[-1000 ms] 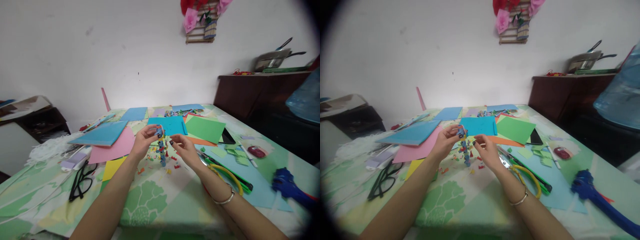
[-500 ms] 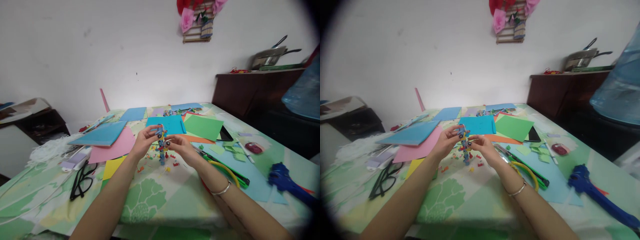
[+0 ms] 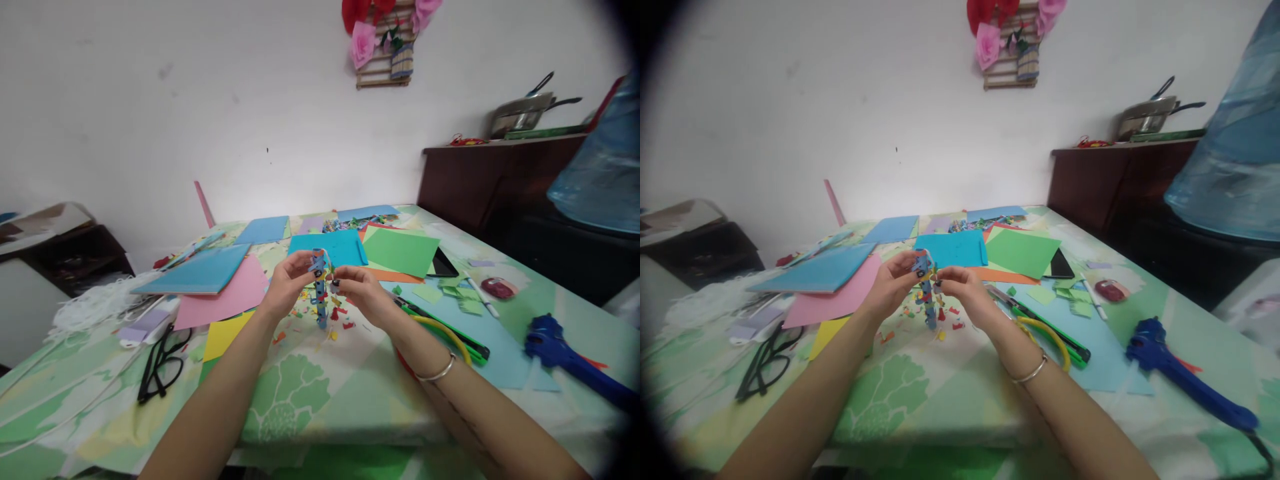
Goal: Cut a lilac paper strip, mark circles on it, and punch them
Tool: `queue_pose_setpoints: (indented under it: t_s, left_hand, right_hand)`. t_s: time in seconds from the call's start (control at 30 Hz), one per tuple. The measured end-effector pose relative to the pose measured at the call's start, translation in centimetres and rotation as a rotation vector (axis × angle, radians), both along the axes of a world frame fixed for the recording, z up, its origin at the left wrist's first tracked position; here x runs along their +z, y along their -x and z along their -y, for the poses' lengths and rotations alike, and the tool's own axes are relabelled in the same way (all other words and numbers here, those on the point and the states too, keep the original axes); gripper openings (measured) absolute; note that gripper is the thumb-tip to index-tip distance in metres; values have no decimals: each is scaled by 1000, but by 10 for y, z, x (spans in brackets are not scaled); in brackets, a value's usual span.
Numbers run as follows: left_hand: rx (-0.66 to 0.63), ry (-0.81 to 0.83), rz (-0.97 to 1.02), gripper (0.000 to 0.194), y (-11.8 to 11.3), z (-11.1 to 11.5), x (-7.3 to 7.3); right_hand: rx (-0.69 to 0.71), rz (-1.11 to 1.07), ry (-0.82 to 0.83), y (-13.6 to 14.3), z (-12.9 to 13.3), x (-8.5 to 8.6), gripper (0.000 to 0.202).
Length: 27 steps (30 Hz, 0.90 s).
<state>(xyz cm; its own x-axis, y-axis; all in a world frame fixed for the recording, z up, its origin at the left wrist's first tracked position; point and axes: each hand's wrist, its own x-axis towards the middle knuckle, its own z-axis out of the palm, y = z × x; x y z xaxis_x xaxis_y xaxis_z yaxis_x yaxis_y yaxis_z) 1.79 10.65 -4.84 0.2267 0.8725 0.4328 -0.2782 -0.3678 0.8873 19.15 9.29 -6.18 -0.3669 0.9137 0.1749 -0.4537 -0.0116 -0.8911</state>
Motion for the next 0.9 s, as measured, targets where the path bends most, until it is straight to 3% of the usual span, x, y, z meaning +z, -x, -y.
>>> queue_pose_setpoints:
  t_s: [0.17,0.33,0.5,0.77,0.9]
  left_hand:
    - [-26,28,7,36,-8,6,0]
    - [-37,39,17,38,-11,9,1]
    - [-41,45,30,35,-10,9,1]
    - [-37,45,58,35,-12,8,1]
    - [-4,44,100,35,-7,2,0]
  right_hand:
    - [141,-110,62,-5,3,8,13]
    - [157,-156,66,-7,4,7,16]
    - [106,-138,33,-7,2,2,17]
    - [-102,-105,-55,2,1,1,20]
    - [-111,-60,-52,2,-1,-3,25]
